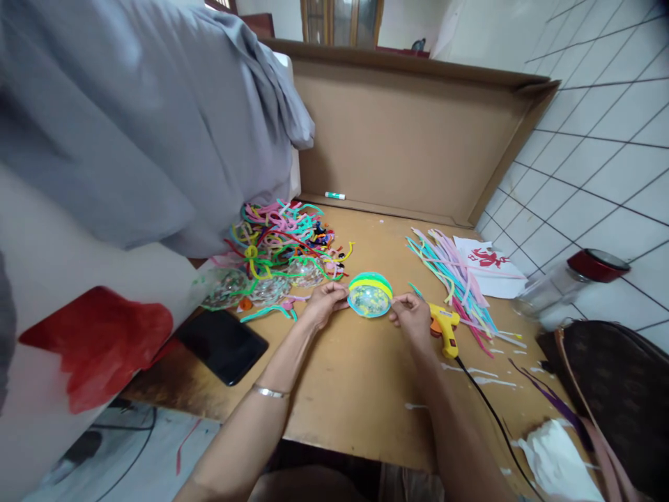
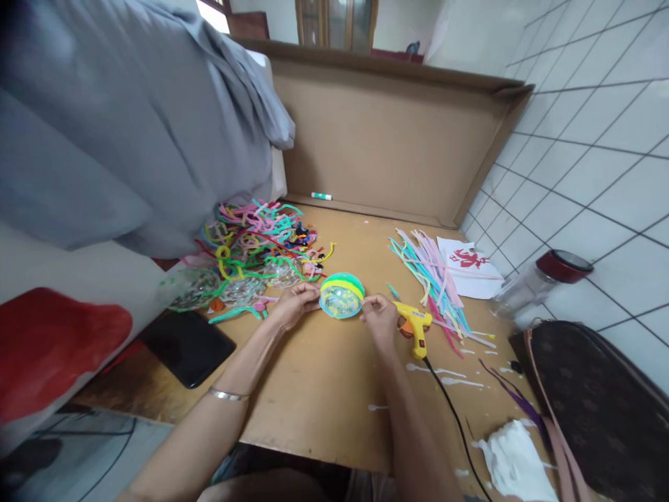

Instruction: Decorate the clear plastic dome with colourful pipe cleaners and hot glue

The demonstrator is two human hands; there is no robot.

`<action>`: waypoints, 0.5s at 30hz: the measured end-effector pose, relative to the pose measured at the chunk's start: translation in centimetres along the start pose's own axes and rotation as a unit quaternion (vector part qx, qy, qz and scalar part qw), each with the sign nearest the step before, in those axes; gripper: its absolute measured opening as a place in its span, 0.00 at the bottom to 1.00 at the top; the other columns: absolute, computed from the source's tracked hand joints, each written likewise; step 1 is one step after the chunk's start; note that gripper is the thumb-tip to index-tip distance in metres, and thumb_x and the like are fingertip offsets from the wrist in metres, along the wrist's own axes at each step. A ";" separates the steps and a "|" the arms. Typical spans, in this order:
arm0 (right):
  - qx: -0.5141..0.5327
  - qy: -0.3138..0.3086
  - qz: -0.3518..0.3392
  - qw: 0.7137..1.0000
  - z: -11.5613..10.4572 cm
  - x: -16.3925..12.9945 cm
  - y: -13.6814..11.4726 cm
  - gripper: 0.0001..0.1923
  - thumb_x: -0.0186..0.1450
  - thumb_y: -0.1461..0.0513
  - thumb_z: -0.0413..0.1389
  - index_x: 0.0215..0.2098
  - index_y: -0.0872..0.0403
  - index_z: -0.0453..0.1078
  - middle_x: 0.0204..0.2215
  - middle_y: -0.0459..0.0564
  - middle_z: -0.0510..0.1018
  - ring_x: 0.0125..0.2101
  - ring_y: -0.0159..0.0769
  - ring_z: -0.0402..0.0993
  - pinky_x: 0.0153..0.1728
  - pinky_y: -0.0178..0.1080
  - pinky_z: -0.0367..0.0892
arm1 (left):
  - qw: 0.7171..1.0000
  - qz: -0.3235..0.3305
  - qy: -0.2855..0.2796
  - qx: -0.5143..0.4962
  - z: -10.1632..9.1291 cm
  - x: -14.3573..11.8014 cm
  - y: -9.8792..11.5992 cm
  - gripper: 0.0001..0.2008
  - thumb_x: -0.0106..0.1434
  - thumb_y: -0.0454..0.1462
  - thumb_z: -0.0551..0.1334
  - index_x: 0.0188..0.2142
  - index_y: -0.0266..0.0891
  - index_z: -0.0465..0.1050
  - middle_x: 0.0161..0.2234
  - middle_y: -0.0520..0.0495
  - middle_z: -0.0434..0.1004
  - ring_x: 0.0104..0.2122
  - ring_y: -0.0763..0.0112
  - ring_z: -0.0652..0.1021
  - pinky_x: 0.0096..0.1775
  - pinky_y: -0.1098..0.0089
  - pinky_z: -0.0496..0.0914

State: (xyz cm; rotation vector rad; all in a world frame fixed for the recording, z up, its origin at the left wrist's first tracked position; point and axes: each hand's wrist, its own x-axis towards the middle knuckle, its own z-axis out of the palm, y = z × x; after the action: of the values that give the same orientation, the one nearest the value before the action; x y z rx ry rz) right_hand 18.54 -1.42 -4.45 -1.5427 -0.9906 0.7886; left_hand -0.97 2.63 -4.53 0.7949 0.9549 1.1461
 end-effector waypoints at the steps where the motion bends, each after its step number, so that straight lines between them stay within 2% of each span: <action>1: -0.012 -0.001 -0.007 1.000 -0.1 0.0 0.1 0.13 0.47 0.52 0.56 0.23 0.53 0.68 0.10 0.43 0.71 0.14 0.34 0.67 0.18 0.34 0.62 | 1.000 0.002 0.000 -0.001 0.0 0.1 0.0 0.18 0.35 0.39 0.74 0.20 0.34 0.68 0.31 0.48 0.76 0.28 0.75 0.75 0.35 0.70 0.75; 10: -0.158 -0.018 -0.111 0.981 -0.5 -0.5 0.1 0.13 0.59 0.51 0.49 0.27 0.51 0.65 0.14 0.44 0.72 0.18 0.36 0.69 0.25 0.37 0.62 | 0.999 0.037 0.020 0.003 0.4 0.0 -0.2 0.14 0.37 0.38 0.72 0.20 0.34 0.70 0.37 0.46 0.76 0.32 0.73 0.75 0.37 0.69 0.73; 15: -0.187 -0.014 -0.115 0.975 -0.4 -0.6 0.2 0.13 0.61 0.52 0.47 0.29 0.51 0.65 0.15 0.44 0.73 0.19 0.37 0.70 0.26 0.37 0.61 | 0.997 0.065 0.020 0.040 0.6 -0.2 -0.1 0.11 0.39 0.37 0.69 0.19 0.35 0.69 0.36 0.45 0.77 0.33 0.71 0.75 0.35 0.70 0.71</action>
State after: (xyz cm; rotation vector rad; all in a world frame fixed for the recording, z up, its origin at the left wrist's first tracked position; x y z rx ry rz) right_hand 18.69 -2.11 -4.56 -1.6945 -1.3702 0.4788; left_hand -0.45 2.41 -4.33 0.9122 0.9993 1.2463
